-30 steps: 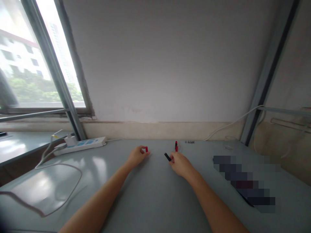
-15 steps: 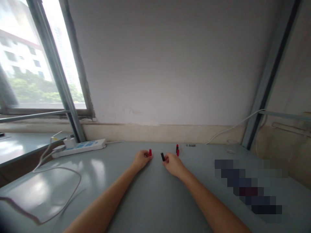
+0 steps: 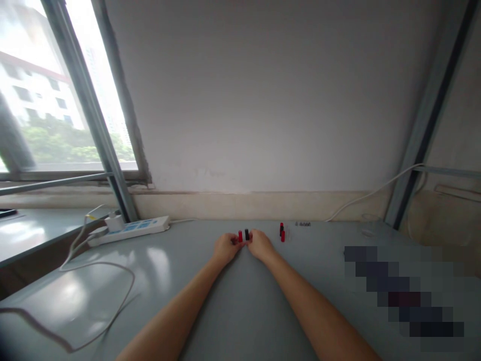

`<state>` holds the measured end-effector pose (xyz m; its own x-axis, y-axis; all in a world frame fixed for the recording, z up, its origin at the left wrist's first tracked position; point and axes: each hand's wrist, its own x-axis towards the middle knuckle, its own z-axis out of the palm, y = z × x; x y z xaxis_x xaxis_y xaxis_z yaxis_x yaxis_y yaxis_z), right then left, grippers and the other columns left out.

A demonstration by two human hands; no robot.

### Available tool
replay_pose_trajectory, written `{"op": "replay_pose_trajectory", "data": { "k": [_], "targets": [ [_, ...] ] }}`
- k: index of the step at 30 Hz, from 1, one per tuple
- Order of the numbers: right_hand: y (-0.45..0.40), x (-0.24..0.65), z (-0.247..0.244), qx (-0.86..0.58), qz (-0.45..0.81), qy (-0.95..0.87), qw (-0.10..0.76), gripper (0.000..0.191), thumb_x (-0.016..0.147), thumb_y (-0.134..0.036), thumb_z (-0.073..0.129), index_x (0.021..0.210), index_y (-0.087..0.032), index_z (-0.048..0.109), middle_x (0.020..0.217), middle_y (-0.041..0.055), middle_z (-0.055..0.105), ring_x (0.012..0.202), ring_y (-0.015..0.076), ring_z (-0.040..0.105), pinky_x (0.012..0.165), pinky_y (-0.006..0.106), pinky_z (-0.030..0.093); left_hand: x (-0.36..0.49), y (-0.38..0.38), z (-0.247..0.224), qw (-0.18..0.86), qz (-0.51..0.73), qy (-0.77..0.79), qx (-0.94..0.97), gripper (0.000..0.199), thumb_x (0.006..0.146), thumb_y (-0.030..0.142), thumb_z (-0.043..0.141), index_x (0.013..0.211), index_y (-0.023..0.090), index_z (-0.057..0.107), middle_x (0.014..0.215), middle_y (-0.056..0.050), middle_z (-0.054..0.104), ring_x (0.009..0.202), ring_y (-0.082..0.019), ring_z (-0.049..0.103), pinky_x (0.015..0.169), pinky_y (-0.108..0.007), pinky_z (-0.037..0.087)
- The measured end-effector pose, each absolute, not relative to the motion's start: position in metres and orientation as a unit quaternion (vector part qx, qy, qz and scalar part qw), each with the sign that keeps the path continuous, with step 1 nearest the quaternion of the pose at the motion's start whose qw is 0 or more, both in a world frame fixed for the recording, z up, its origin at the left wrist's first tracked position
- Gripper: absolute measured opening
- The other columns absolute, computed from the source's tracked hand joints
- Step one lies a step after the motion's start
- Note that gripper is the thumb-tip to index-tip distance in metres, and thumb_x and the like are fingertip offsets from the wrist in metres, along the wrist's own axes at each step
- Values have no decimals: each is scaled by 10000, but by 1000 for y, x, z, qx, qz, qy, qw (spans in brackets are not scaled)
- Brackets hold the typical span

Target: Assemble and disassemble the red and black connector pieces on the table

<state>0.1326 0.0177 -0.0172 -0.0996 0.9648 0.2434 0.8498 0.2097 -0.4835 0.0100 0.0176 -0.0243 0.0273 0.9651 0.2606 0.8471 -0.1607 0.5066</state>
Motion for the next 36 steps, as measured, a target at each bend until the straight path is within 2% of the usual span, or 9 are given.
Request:
{"op": "replay_pose_trajectory", "data": {
  "k": [21,26,30,36],
  "targets": [
    [22,132,-19,-636,104,-732,220,189,731,-221,530,875,-131,612,840,96,658,792,185,587,636,242,381,11,15,-21,92,255,647,712,227,722,362,547,805,171,637,825,-62,644,814,-190,567,667,-266,363],
    [12,137,-13,-636,92,-740,199,252,731,-256,526,935,-126,596,895,104,646,838,195,579,689,256,392,10,8,-17,85,251,645,716,255,718,300,552,936,173,591,891,-66,631,896,-198,545,734,-267,358],
    [-10,150,-2,-624,61,-760,175,264,742,-244,509,971,-139,588,879,100,642,822,191,579,682,252,391,10,-1,-8,54,289,645,705,324,707,263,568,1009,159,509,932,-68,607,937,-201,520,781,-283,335],
    [-40,194,4,-608,41,-780,142,248,736,-248,521,949,-147,599,903,102,635,823,191,575,702,252,391,23,-22,8,-18,394,557,731,196,772,264,481,947,175,485,842,-29,586,879,-164,520,792,-283,334]
  ]
}}
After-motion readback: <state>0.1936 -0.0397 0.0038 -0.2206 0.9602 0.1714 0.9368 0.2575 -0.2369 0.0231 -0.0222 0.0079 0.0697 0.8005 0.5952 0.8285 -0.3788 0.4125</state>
